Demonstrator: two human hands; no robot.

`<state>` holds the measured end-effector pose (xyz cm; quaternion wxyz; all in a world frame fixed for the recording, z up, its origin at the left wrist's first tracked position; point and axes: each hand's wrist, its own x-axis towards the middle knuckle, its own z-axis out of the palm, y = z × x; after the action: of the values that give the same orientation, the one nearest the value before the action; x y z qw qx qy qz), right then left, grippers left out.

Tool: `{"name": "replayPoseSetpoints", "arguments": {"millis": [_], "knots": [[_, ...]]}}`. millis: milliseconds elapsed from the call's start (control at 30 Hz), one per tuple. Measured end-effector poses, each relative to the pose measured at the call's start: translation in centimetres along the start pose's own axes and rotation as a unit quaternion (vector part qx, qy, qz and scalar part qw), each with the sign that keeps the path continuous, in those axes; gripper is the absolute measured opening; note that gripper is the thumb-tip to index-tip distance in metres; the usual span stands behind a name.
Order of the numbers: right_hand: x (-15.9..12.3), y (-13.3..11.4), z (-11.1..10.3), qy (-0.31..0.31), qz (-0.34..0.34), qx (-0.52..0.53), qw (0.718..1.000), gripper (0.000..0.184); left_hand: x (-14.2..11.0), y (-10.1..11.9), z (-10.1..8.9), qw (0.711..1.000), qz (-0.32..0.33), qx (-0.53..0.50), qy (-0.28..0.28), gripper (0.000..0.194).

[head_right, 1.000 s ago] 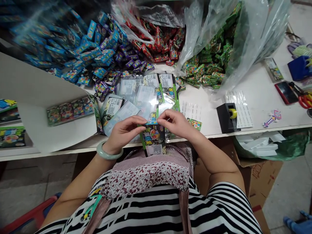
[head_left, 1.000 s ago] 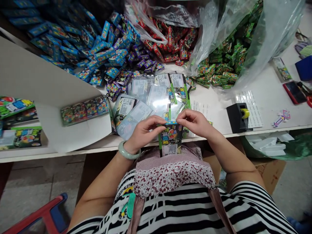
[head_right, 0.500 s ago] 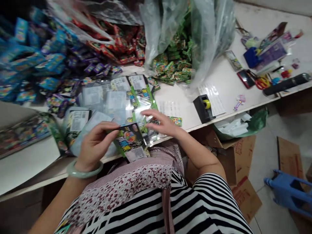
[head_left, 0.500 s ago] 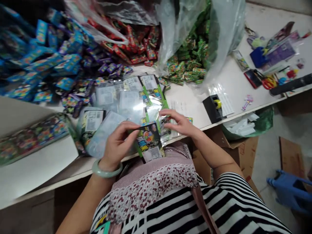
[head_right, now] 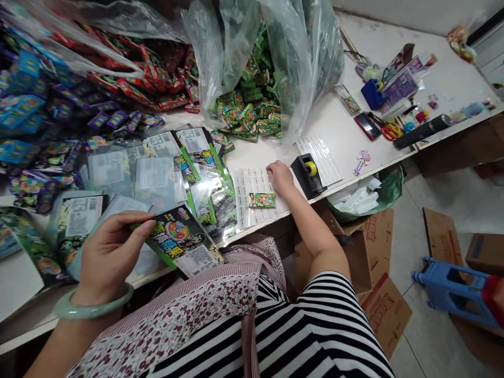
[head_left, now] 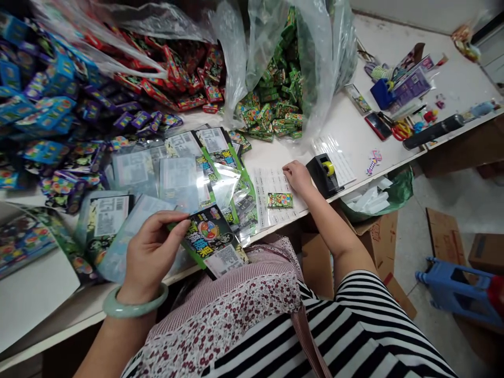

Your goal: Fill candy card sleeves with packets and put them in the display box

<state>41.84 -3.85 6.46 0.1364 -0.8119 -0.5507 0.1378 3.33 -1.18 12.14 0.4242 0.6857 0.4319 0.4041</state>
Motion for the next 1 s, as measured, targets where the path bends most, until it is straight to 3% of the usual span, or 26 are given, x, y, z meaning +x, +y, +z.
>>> {"name": "replayPoseSetpoints", "arguments": {"millis": [200,333,400,467,567,667,733,833,1000], "knots": [[-1.4,0.2,-0.4,0.02,-0.006,0.005,1.0,0.015,0.1,0.2,0.4,1.0,0.004,-0.008,-0.007,0.009],[-4.0,1.3,-2.7,-0.014,-0.02,0.053,0.998,0.001,0.1,0.1,0.6,0.999,0.031,-0.019,-0.013,0.008],[-5.5,1.0,-4.4,-0.009,-0.041,0.115,0.992,0.003,0.1,0.1,0.7,0.999,0.042,-0.021,-0.016,0.008],[-6.7,-0.8,-6.0,-0.012,-0.074,0.204,0.976,0.008,0.2,0.2,1.1,0.999,0.044,-0.021,-0.02,0.01],[-7.6,-6.4,-7.6,-0.107,-0.158,0.339,0.921,0.015,0.2,0.7,1.9,0.998,0.048,-0.025,-0.032,0.012],[-7.1,-12.8,-8.2,-0.202,-0.25,0.389,0.863,0.015,0.2,1.3,2.5,0.997,0.05,-0.029,-0.042,0.014],[-6.2,-15.9,-8.0,-0.242,-0.299,0.385,0.839,0.014,0.1,1.7,2.6,0.997,0.049,-0.029,-0.046,0.014],[-4.7,-18.3,-6.9,-0.277,-0.32,0.365,0.829,0.011,0.1,1.9,2.5,0.997,0.049,-0.029,-0.054,0.012],[-3.4,-18.9,-5.0,-0.311,-0.241,0.351,0.85,0.01,0.2,1.6,2.3,0.996,0.042,-0.044,-0.058,0.009]]}}
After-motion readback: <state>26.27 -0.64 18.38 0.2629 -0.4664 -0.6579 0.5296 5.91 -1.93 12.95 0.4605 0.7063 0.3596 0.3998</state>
